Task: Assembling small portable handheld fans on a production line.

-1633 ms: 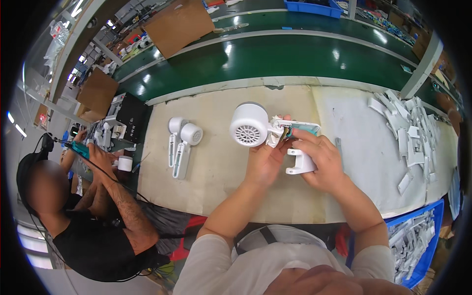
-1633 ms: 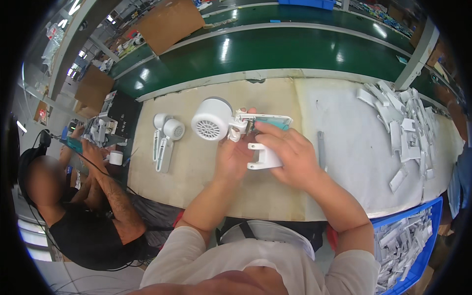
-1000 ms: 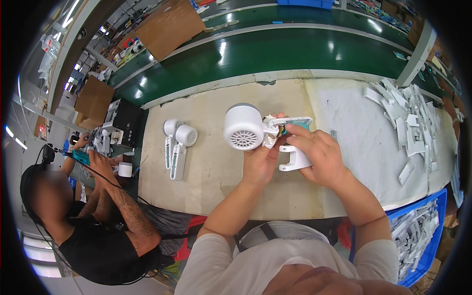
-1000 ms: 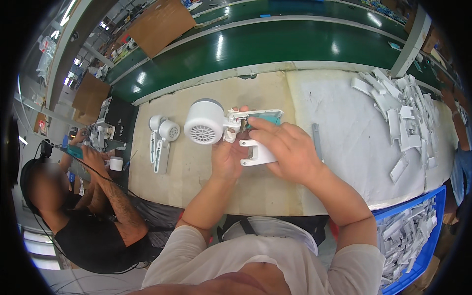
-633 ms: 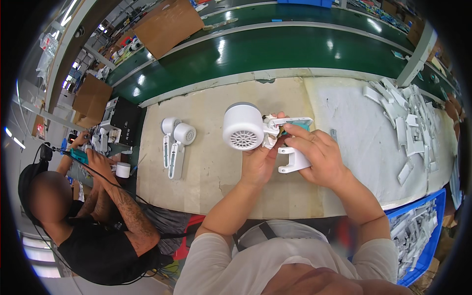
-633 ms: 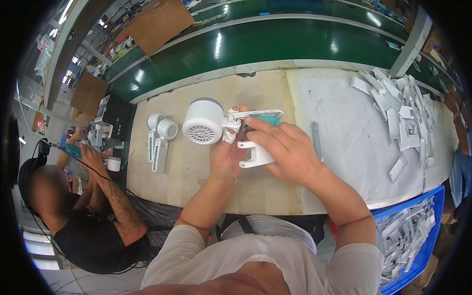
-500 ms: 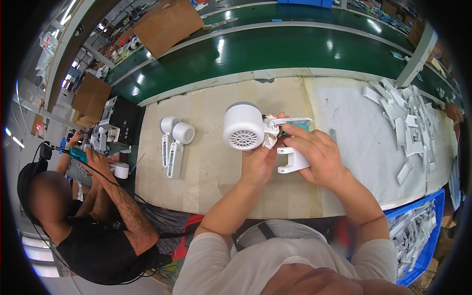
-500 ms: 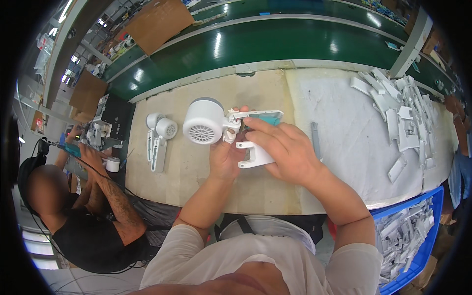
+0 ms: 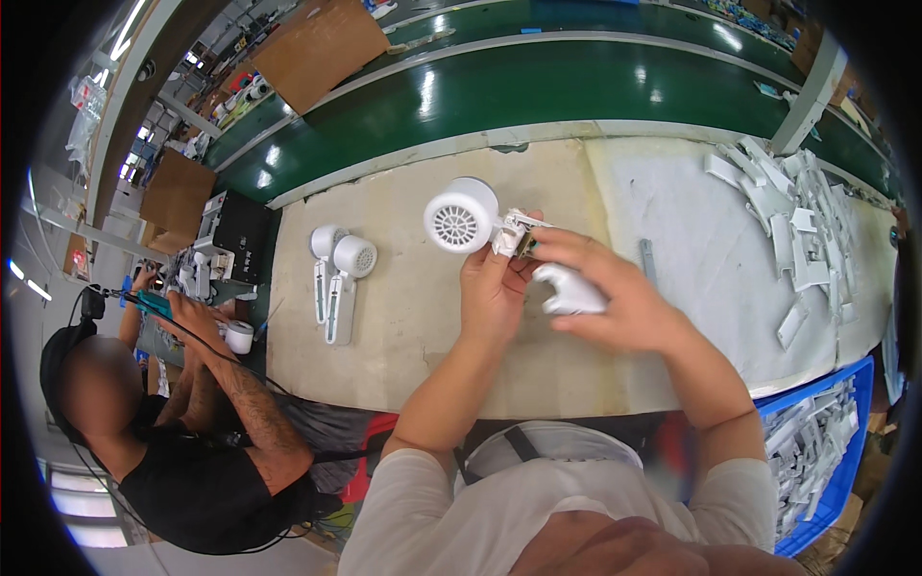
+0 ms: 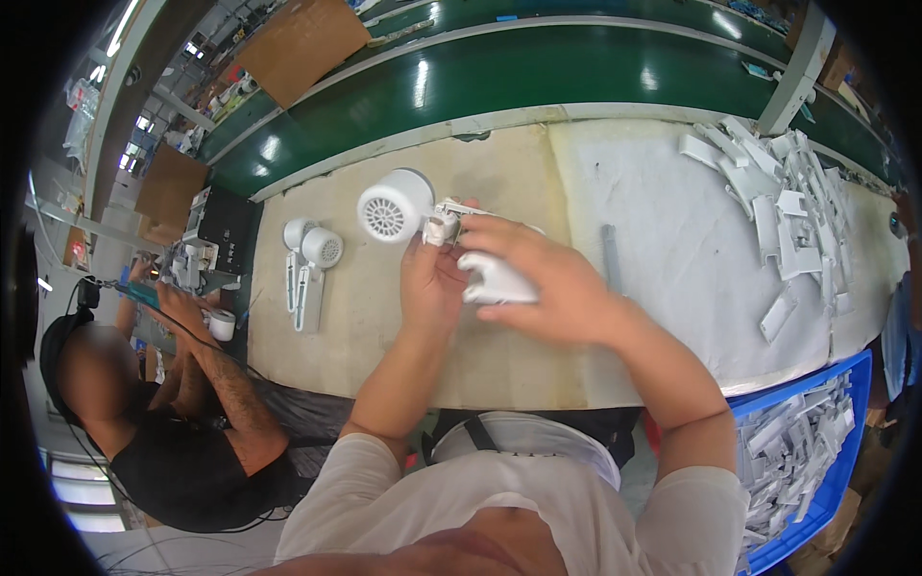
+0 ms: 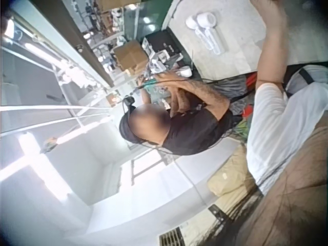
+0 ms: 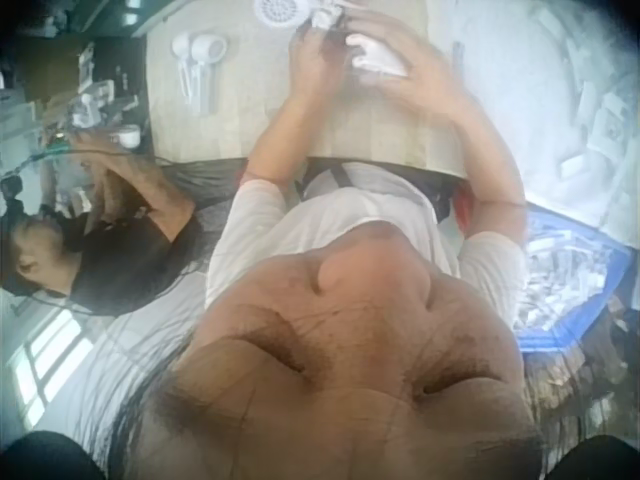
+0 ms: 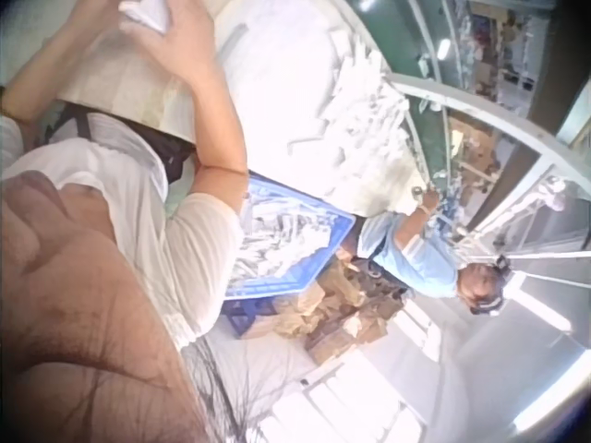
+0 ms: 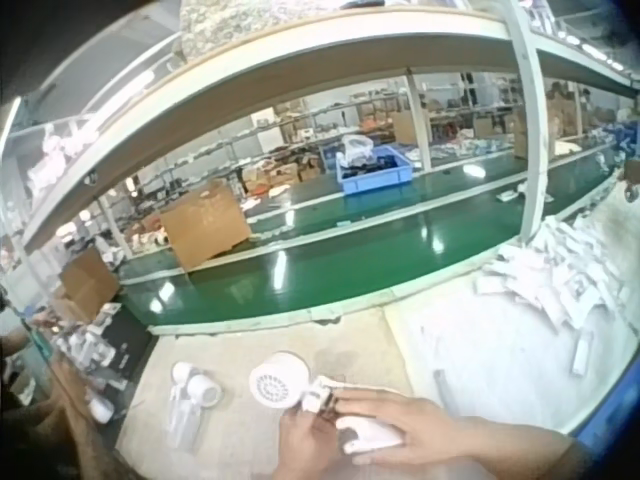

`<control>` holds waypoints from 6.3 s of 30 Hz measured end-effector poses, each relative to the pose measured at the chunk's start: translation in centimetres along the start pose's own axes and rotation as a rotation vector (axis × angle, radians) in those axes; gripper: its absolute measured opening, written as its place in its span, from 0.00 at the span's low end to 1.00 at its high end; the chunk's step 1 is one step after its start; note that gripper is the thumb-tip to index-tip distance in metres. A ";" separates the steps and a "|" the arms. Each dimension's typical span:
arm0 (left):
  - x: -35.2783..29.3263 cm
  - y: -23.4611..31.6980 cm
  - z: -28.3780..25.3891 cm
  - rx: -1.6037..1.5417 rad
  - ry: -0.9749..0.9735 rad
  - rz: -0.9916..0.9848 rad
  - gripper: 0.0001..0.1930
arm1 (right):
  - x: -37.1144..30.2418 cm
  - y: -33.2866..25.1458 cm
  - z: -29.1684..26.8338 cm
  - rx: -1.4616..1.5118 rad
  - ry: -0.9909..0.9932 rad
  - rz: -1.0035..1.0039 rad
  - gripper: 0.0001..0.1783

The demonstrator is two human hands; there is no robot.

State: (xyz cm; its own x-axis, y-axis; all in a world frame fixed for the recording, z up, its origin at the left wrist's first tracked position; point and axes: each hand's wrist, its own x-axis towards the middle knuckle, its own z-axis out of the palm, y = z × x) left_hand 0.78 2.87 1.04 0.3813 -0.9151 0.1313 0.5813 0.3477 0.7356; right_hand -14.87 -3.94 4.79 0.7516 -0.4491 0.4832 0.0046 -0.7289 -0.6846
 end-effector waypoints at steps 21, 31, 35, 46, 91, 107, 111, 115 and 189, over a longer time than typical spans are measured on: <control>-1.3 -1.8 0.6 -0.069 0.065 0.062 0.20 | 0.8 -1.3 1.5 -0.627 0.276 -0.146 0.35; -1.2 -1.2 1.5 0.011 0.145 0.171 0.22 | 1.1 -1.5 1.2 -0.686 0.309 -0.172 0.33; -0.6 0.7 0.5 -0.143 0.026 0.226 0.19 | 0.8 0.3 -0.5 -0.358 0.409 -0.019 0.28; -1.4 1.8 1.5 -0.012 -0.116 0.172 0.20 | -0.9 1.6 1.6 -0.023 0.311 -0.053 0.25; 2.8 -3.1 6.9 1.298 -0.972 0.648 0.17 | -1.8 12.1 -6.9 -0.929 0.287 0.348 0.22; 4.1 -6.5 7.2 1.002 -1.458 1.204 0.09 | -0.2 7.8 1.9 0.765 -0.191 0.707 0.10; 3.0 -7.3 7.4 1.070 -1.397 1.261 0.14 | 1.2 8.0 2.5 0.591 -0.293 0.600 0.11; 2.2 -7.6 6.5 1.081 -1.538 0.930 0.13 | 0.6 8.1 4.5 0.677 -0.291 0.583 0.11; 2.3 -10.6 5.4 0.974 -1.059 1.317 0.08 | 0.0 8.7 2.3 1.017 -0.065 0.901 0.11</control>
State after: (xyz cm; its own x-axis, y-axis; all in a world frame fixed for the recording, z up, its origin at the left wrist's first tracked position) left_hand -8.34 -4.00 -2.85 -0.5570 -0.0820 0.8264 -0.3339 0.9333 -0.1325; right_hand -13.32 -9.10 -2.39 0.7817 -0.5173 -0.3484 -0.0412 0.5146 -0.8564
